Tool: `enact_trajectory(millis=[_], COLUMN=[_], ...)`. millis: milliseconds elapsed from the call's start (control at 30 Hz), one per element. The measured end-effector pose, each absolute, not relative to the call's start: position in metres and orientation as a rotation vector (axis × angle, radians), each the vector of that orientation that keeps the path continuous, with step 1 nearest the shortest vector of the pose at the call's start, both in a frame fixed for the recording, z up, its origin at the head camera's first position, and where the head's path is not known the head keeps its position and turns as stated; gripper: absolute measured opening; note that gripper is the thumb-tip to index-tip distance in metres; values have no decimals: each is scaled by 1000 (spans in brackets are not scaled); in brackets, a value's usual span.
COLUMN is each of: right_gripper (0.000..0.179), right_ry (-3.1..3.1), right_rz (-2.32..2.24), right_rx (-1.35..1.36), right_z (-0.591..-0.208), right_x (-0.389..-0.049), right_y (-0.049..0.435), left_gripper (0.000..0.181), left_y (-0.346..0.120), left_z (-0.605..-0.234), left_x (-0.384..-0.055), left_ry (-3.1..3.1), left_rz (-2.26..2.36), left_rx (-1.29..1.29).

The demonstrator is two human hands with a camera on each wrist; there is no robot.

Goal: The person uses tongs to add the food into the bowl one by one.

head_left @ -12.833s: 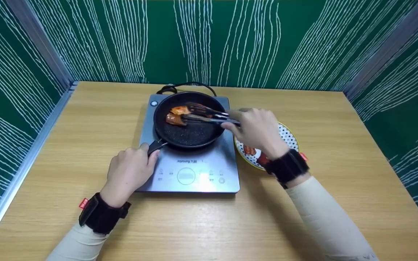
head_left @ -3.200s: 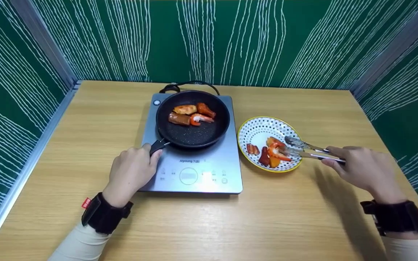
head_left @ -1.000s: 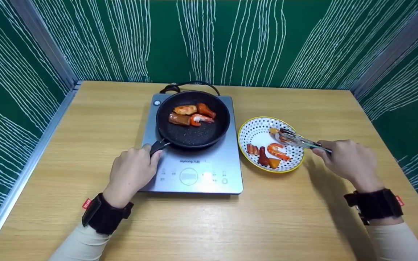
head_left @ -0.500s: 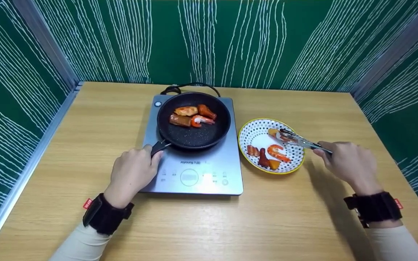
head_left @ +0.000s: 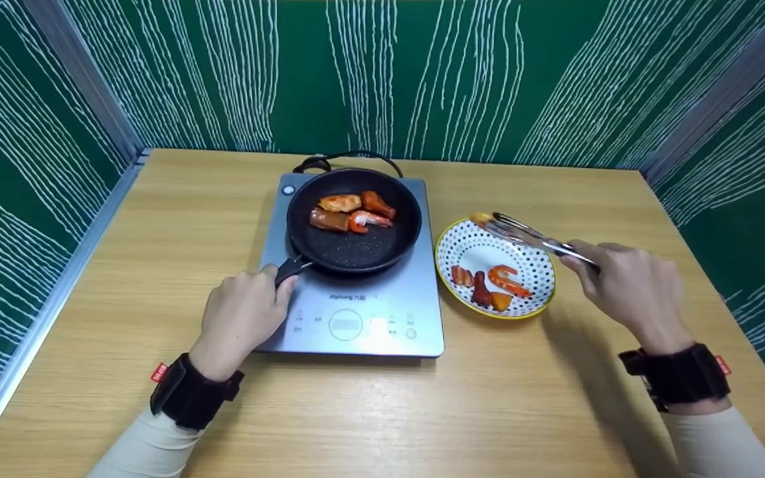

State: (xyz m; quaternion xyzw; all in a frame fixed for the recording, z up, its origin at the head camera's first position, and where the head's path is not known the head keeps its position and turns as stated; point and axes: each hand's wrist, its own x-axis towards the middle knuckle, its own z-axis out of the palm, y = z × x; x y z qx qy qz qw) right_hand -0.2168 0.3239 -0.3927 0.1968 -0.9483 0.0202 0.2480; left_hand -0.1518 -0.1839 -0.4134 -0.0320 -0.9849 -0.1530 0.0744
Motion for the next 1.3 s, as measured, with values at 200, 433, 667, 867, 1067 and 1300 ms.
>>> enact_trajectory(millis=[200, 433, 667, 867, 1067, 1300], right_gripper=[29, 29, 24, 25, 22, 19], right_ry=[-2460, -2349, -2334, -2353, -2387, -2379], right_rz=[109, 136, 118, 86, 52, -15], right_rx=[657, 777, 836, 924, 977, 971], right_z=[-374, -357, -352, -361, -375, -386], right_x=[-219, -227, -234, -241, -244, -242], right_y=[289, 250, 212, 174, 141, 109], left_gripper=[39, 39, 39, 39, 39, 38], left_y=[-184, -184, -185, -185, -185, -185], left_z=[-413, -413, -412, -412, -412, -411], left_x=[-151, -152, -151, -151, -152, -151], left_ry=[-2960, -2964, -2944, -2955, -2966, -2974], left_rz=[-476, -468, -469, -481, -484, -503], left_rx=[-92, -87, -97, -95, -97, -93])
